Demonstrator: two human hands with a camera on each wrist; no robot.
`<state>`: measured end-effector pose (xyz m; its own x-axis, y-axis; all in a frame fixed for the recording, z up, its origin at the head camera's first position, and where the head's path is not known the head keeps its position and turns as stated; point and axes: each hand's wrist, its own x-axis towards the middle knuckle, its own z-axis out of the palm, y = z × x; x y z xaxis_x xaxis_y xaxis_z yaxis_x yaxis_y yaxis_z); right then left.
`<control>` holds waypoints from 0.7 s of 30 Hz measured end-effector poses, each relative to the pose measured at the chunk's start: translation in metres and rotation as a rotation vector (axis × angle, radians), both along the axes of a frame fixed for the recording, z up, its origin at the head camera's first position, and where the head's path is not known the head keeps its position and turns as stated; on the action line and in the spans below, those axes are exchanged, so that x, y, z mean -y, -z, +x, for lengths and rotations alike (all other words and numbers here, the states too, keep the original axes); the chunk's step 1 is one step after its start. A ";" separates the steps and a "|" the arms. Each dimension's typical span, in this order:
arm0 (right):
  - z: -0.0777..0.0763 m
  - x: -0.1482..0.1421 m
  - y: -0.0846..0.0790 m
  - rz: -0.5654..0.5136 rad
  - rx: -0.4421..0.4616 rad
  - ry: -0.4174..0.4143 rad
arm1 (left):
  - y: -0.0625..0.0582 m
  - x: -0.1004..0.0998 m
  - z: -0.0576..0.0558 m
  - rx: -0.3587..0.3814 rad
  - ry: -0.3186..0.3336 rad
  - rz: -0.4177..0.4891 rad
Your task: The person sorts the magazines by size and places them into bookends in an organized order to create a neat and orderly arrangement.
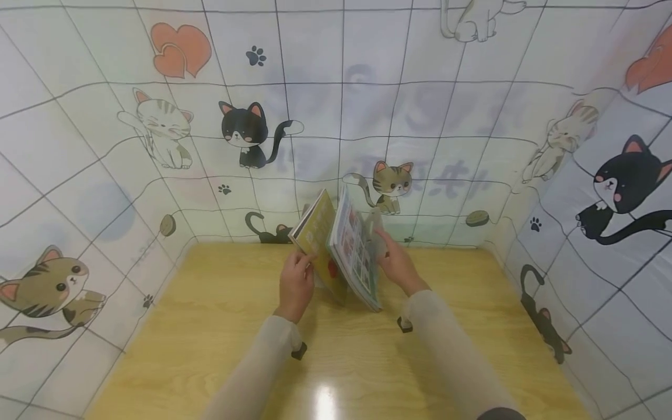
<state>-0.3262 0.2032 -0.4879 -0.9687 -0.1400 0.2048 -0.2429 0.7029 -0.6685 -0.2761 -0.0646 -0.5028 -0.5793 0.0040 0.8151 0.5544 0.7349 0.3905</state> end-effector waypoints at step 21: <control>0.029 -0.011 0.012 0.097 -0.189 -0.046 | -0.001 0.011 0.002 -0.010 0.081 -0.046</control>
<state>-0.2971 0.2140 -0.4995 -0.9066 -0.2113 0.3652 -0.3909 0.7466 -0.5383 -0.2737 -0.0760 -0.5022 -0.5670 0.0877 0.8190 0.6167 0.7044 0.3515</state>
